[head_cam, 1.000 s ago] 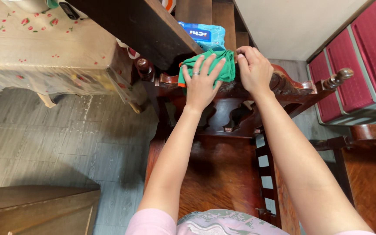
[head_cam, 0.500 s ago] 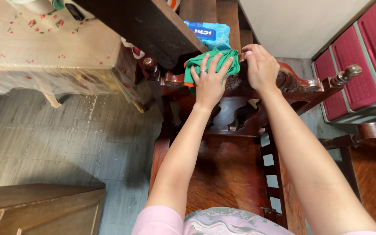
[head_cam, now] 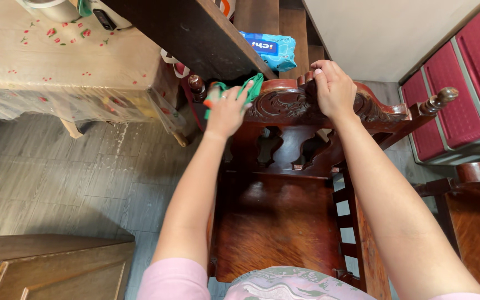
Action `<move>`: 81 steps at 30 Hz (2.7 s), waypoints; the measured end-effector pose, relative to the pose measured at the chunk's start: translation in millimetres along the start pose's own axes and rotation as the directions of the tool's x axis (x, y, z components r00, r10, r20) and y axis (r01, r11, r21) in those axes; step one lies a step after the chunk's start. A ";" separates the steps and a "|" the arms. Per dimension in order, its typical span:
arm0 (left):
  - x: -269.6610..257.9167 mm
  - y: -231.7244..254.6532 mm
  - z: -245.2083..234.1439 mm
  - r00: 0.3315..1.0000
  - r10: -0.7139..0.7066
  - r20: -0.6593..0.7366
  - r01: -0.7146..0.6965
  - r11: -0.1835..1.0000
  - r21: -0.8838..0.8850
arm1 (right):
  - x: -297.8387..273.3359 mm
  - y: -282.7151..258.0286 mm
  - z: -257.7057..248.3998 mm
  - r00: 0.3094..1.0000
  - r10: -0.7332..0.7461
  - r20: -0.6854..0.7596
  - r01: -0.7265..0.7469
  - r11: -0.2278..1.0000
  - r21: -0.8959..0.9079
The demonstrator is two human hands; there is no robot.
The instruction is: The person wipes the backrest and seat of a wooden chair using a green cloth. They move the cloth over the carved details and flat surfaces, then wipe the seat area.
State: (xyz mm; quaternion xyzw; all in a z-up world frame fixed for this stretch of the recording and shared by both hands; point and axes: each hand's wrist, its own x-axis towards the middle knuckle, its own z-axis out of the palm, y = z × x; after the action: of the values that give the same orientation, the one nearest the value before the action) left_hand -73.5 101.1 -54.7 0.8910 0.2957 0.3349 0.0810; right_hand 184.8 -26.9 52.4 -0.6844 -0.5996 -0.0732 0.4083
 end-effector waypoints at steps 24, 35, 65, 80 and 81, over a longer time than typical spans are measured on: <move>22.7 82.0 4.0 0.988 -0.008 -0.157 -0.022 0.982 -0.185 | 1.1 2.3 11.2 0.995 -0.032 -0.090 0.027 0.998 -0.064; 24.6 44.3 19.1 0.894 -0.445 -0.053 0.445 0.895 -0.019 | -0.5 3.3 12.3 0.990 -0.063 -0.128 0.053 0.995 -0.082; 25.6 38.1 8.6 0.846 -0.513 -0.145 0.497 0.858 -0.130 | 0.2 6.5 15.2 0.982 -0.101 -0.158 0.084 0.990 -0.111; 26.7 91.9 39.4 0.978 -0.056 -0.202 0.078 0.992 0.102 | 0.9 5.7 14.9 0.984 -0.078 -0.162 0.064 0.994 -0.087; 28.0 100.8 40.1 0.983 -0.024 -0.182 0.057 0.982 0.178 | -0.4 5.6 15.1 0.984 -0.079 -0.160 0.066 0.994 -0.083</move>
State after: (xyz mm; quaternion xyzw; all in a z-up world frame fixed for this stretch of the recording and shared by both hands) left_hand 16.8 37.7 -35.3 0.8548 0.3492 0.3833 -0.0212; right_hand 183.7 -17.2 39.5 -0.6692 -0.5853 -0.1669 0.4263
